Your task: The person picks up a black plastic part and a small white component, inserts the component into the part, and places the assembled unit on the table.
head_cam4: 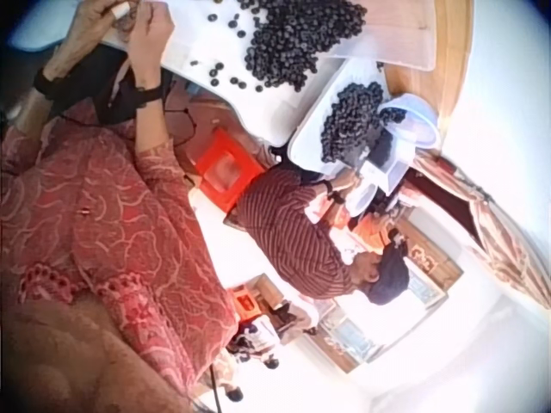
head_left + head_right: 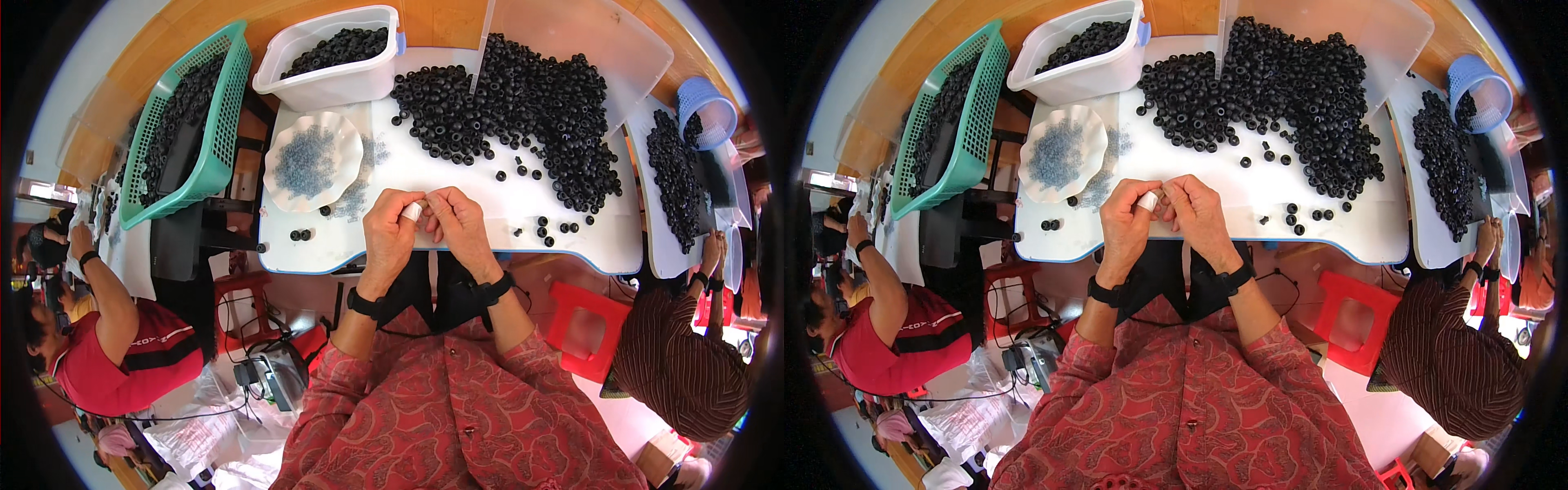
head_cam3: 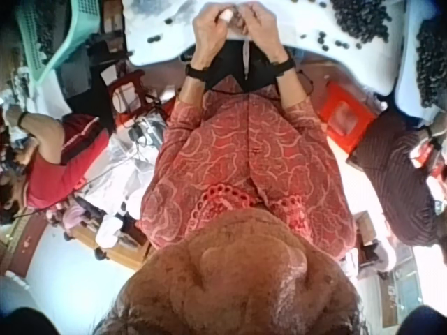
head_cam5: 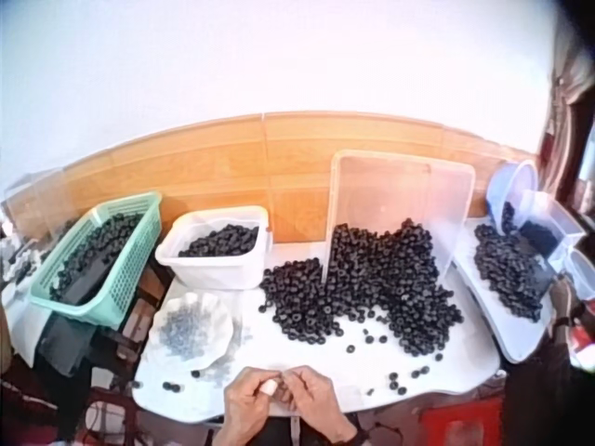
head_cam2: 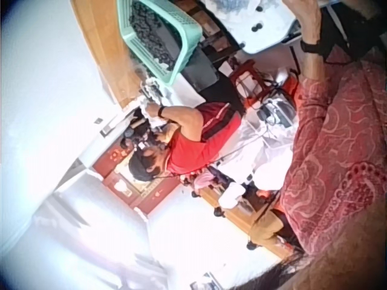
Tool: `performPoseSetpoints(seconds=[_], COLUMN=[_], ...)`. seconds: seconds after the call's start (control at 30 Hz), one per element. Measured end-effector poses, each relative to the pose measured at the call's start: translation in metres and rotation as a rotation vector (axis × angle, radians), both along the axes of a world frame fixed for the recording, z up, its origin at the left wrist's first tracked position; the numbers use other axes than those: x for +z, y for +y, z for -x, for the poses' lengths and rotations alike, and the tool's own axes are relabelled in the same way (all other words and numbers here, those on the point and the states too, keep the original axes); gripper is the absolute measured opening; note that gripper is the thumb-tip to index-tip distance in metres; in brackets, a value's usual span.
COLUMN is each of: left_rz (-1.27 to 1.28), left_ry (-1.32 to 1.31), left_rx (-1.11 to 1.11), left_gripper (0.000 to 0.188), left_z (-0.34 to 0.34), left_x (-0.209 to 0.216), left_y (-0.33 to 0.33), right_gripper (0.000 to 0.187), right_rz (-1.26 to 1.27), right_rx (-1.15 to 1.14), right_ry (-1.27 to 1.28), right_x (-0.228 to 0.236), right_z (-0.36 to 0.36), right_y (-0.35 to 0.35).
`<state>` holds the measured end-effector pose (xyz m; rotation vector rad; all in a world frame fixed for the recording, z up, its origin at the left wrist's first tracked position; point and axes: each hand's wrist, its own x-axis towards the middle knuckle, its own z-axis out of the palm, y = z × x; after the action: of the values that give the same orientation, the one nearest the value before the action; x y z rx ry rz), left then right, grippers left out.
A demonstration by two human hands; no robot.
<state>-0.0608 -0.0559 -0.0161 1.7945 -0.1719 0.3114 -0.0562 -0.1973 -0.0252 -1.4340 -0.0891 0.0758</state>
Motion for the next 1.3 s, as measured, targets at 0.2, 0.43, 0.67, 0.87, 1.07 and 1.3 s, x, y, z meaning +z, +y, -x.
performPoseSetpoints(seconds=[0.2,0.43,0.67,0.87,1.07,1.3], left_rz=[0.043,0.087,0.121,0.165,0.152,0.120], left_ry=[0.026,0.092,0.130,0.166,0.170,0.124], left_rx=[0.027,0.030,0.042,0.038,0.055,0.043], left_gripper=[0.017,0.008,0.006,0.008,0.009,0.006], left_z=[0.000,0.000,0.000,0.000,-0.002,0.000], left_x=[-0.001,-0.003,-0.003,-0.005,-0.005,-0.002], left_y=[-0.005,-0.007,-0.008,-0.006,-0.009,-0.008], right_gripper=[0.017,0.015,0.014,0.012,0.012,0.015], right_rz=[-0.136,-0.063,-0.067,-0.034,-0.030,-0.052], right_rx=[0.087,0.072,0.081,0.043,0.018,-0.002], right_ry=[0.065,0.038,0.024,0.043,0.041,0.019], right_x=[-0.002,-0.001,0.002,0.000,0.002,0.002], right_z=[-0.002,0.001,0.003,0.003,0.005,0.003], right_y=[-0.005,-0.005,-0.005,-0.001,0.001,0.000])
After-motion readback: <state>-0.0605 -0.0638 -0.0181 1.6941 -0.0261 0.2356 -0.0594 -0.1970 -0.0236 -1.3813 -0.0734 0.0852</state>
